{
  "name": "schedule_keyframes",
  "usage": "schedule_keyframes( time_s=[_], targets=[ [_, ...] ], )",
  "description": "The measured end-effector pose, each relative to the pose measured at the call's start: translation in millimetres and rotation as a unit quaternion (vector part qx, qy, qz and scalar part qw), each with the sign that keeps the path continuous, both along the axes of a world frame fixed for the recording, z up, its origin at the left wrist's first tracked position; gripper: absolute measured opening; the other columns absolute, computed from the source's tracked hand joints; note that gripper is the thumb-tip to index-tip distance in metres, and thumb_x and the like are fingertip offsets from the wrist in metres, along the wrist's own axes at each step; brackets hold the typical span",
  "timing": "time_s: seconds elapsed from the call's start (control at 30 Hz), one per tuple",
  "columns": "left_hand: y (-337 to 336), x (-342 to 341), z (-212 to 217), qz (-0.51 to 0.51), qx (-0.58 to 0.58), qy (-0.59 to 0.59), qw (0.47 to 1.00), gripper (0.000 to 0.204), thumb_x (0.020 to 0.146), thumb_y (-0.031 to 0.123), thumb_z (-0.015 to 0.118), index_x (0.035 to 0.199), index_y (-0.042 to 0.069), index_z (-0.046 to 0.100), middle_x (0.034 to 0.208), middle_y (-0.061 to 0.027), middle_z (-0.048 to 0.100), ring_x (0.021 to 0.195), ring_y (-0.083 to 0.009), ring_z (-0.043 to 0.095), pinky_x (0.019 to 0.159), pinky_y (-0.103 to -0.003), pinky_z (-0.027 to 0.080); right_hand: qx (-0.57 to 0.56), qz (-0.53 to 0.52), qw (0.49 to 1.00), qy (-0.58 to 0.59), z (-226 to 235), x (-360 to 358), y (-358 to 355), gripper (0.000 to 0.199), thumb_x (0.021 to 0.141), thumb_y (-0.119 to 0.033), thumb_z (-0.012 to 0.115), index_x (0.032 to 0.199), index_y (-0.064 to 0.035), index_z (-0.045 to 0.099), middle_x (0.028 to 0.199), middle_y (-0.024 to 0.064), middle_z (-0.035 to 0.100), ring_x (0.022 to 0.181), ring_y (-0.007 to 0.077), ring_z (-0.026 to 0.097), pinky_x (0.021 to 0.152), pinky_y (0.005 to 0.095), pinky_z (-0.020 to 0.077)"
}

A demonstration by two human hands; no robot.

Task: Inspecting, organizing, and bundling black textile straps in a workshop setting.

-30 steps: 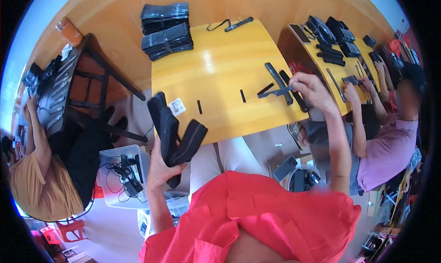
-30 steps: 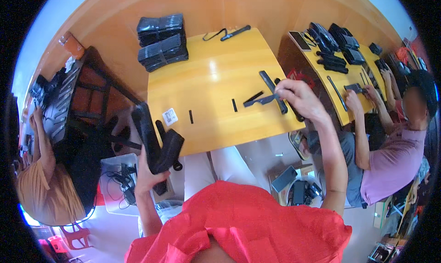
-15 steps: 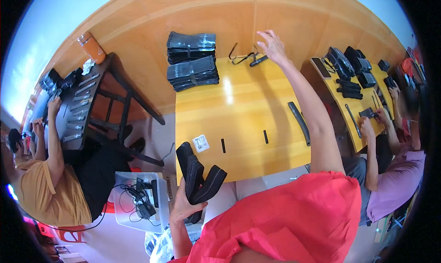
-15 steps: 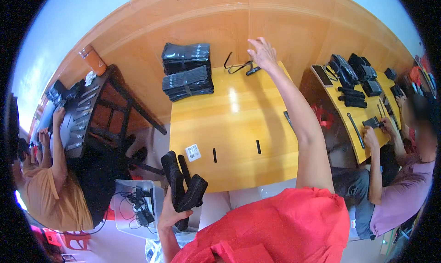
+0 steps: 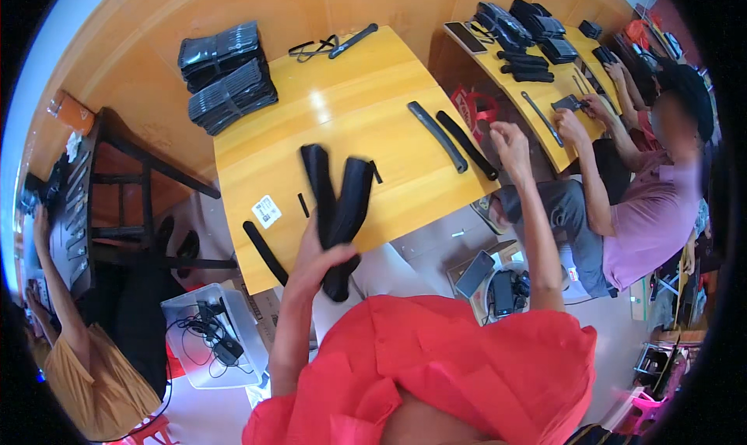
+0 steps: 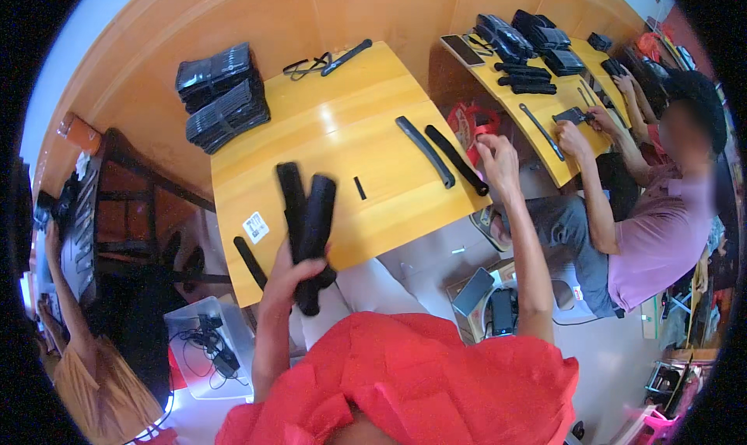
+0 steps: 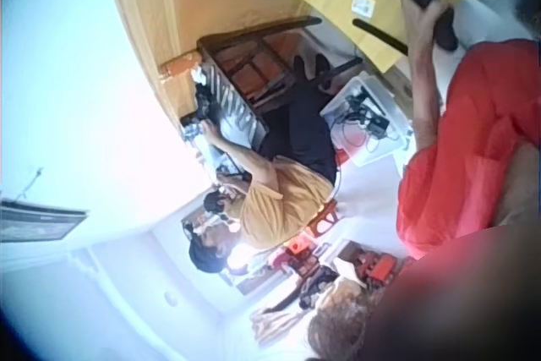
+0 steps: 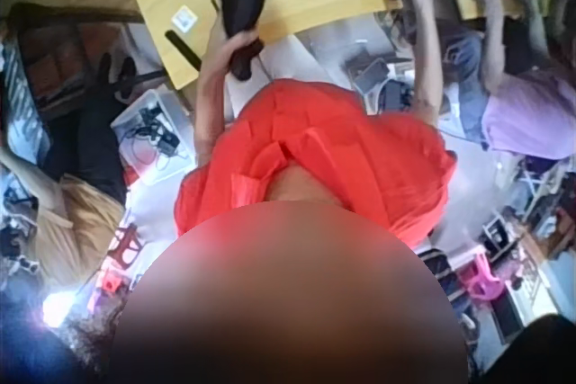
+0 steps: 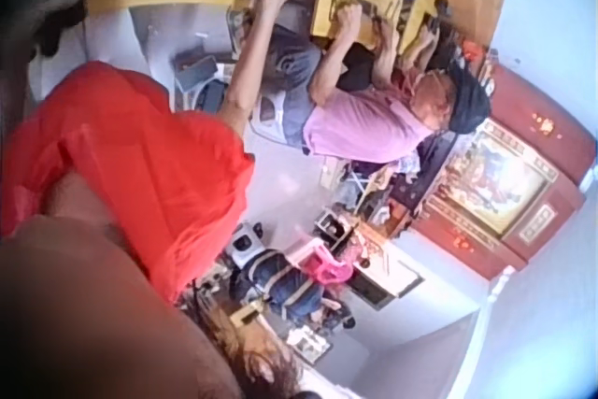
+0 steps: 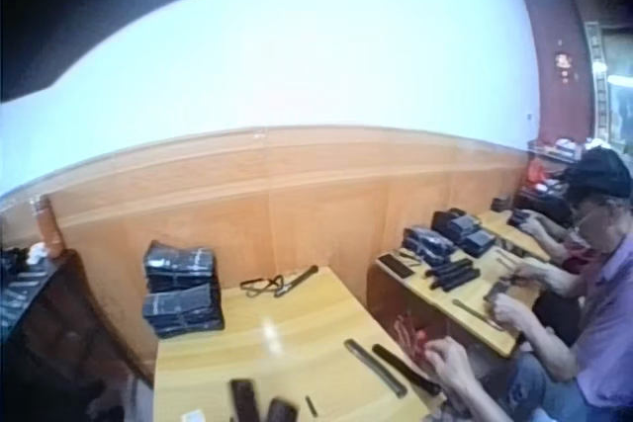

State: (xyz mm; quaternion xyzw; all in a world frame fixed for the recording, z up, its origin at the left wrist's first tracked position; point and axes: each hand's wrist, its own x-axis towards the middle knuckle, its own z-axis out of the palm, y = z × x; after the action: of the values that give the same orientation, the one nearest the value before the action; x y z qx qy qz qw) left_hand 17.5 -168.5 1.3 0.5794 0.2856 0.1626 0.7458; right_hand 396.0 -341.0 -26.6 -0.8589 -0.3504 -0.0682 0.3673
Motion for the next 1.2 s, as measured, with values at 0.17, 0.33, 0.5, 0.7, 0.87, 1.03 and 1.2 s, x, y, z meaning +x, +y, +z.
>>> schedule_keyframes(
  time_s=[0.17,0.33,0.5,0.7,0.87,1.03,1.2],
  targets=[
    [-8.1,135.5,-33.9,-0.076,-0.105,0.018,0.991,0.052,0.066,0.027,0.069,0.105,0.0,0.049,0.076,-0.0028,0.049,0.068,-0.0145,0.049,0.059,-0.03,0.041,-0.05,-0.023,0.998,0.006,-36.9,0.5,-22.0,0.029,0.078,-0.024,0.061,0.098,-0.003,0.062,0.087,0.02,0.058,0.081,0.0341,0.058,0.073,0.0396,0.0461],
    [-35.6,236.7,-59.4,0.101,0.109,0.299,0.943,0.117,0.056,0.061,0.07,0.134,-0.006,0.014,0.135,-0.0246,0.018,0.122,-0.0407,0.027,0.103,-0.044,0.025,-0.101,0.004,0.995,0.011,-53.9,-2.3,12.6,0.039,0.078,-0.033,0.06,0.104,-0.0044,0.06,0.103,0.0232,0.054,0.092,0.0378,0.054,0.084,0.0434,0.0426],
    [-54.8,248.9,-67.3,0.073,0.228,0.322,0.916,0.106,0.067,0.057,0.064,0.135,-0.004,0.01,0.131,-0.0215,0.023,0.12,-0.0384,0.025,0.099,-0.044,0.03,-0.074,0.01,0.995,0.068,-61.6,-15.2,27.9,0.033,0.076,-0.019,0.062,0.105,-0.0039,0.06,0.097,0.0209,0.055,0.093,0.0363,0.054,0.082,0.042,0.0431],
    [-59.7,261.8,-85.4,0.008,0.253,0.276,0.927,0.096,0.073,0.051,0.06,0.135,-0.006,0.014,0.13,-0.0239,0.024,0.119,-0.0389,0.025,0.103,-0.042,0.022,-0.079,0.008,0.995,0.063,-69.1,-6.4,31.8,0.028,0.075,-0.009,0.06,0.102,-0.0026,0.059,0.095,0.02,0.055,0.093,0.0353,0.054,0.082,0.0405,0.043],
    [-41.9,260.7,-95.1,0.005,0.284,0.213,0.935,0.088,0.074,0.05,0.058,0.132,-0.007,0.024,0.125,-0.0271,0.035,0.117,-0.0391,0.034,0.1,-0.041,0.028,-0.061,0.057,0.996,0.016,-72.0,14.4,35.0,0.03,0.075,-0.006,0.058,0.104,-0.0013,0.058,0.094,0.0195,0.056,0.093,0.034,0.054,0.082,0.0397,0.0427],
    [-29.2,196.3,-94.0,0.075,0.238,0.089,0.964,0.054,0.078,0.032,0.062,0.117,-0.002,0.048,0.106,-0.0225,0.054,0.098,-0.0333,0.054,0.084,-0.037,0.043,-0.025,0.078,0.995,0.057,-75.0,21.8,27.5,0.031,0.078,-0.008,0.056,0.108,0.0007,0.057,0.1,0.0207,0.055,0.097,0.0343,0.054,0.086,0.0382,0.0413],
    [2.9,77.8,-57.3,0.118,0.117,-0.02,0.986,0.024,0.086,0.016,0.054,0.106,0.002,0.058,0.092,-0.0064,0.062,0.073,-0.0124,0.06,0.064,-0.023,0.047,-0.008,0.054,0.998,0.027,-67.4,21.4,18.0,0.027,0.08,-0.013,0.056,0.105,-0.0035,0.06,0.1,0.0192,0.058,0.097,0.034,0.055,0.084,0.0383,0.0435]
  ],
)
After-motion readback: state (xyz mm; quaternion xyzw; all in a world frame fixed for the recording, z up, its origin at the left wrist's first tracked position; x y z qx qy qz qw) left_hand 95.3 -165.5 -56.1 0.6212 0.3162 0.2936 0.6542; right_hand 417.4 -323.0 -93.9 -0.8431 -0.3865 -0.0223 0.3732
